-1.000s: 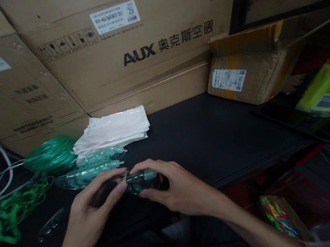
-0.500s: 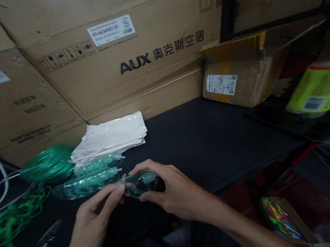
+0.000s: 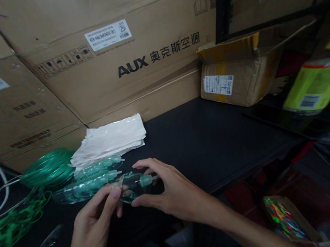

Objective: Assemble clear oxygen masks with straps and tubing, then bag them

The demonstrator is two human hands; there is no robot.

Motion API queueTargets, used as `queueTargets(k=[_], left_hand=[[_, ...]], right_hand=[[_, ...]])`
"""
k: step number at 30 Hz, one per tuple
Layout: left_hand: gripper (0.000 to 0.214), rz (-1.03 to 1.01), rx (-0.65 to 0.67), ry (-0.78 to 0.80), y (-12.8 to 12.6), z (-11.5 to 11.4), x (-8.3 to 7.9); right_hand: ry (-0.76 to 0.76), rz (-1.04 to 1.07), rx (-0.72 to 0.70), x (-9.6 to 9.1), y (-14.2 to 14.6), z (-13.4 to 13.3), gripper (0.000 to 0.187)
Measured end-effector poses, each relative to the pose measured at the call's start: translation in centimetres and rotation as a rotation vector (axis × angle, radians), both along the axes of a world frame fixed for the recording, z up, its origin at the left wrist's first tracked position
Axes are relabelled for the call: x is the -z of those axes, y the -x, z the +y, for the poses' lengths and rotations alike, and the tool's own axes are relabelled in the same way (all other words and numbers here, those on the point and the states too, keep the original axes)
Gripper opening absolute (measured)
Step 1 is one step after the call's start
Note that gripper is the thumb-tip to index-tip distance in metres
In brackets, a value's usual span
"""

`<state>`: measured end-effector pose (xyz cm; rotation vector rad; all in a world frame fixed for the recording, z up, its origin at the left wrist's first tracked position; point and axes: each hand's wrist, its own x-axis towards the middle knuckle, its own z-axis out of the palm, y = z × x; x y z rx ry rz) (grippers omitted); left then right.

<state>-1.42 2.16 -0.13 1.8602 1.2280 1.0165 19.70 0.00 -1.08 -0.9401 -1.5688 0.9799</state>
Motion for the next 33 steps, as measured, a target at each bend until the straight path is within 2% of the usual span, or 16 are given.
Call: queueTargets(k=[3, 6, 11, 15, 22, 26, 33], left_hand=[[0.04, -0.003, 0.017, -0.091, 0.1, -0.1, -0.1], [0.035, 0.001, 0.074, -0.145, 0.0, -0.3, -0.2], [0.035, 0.002, 0.128, -0.164, -0.3, -0.3, -0.3], [0.033, 0.022, 0.148, -0.153, -0.5, -0.3, -0.5], [0.034, -0.01, 0.114, -0.182, -0.1, -0.2, -0.2], [0.035, -0.026, 0.124, -0.184, -0.1, -0.1, -0.1], [0.042, -0.054, 0.182, -0.168, -0.6, -0.4, -0.5]], right_hand=[[0.083, 0.093, -0.105, -0.5, -0.1, -0.1, 0.05], [0.14, 0.144, -0.152, -0.7, -0.3, -0.1, 0.044], [0.207, 0.197, -0.198, -0.6, -0.6, 0.2, 0.052], [0.202, 0.234, -0.175, -0.5, -0.2, 0.1, 0.044], [0.394, 0.501, -0.308, -0.6, 1.3, -0.3, 0.056], [0.402, 0.524, -0.286, -0.9, 1.1, 0.0, 0.045], [0.43, 0.452, -0.253, -1.0, 0.8, -0.3, 0.046]])
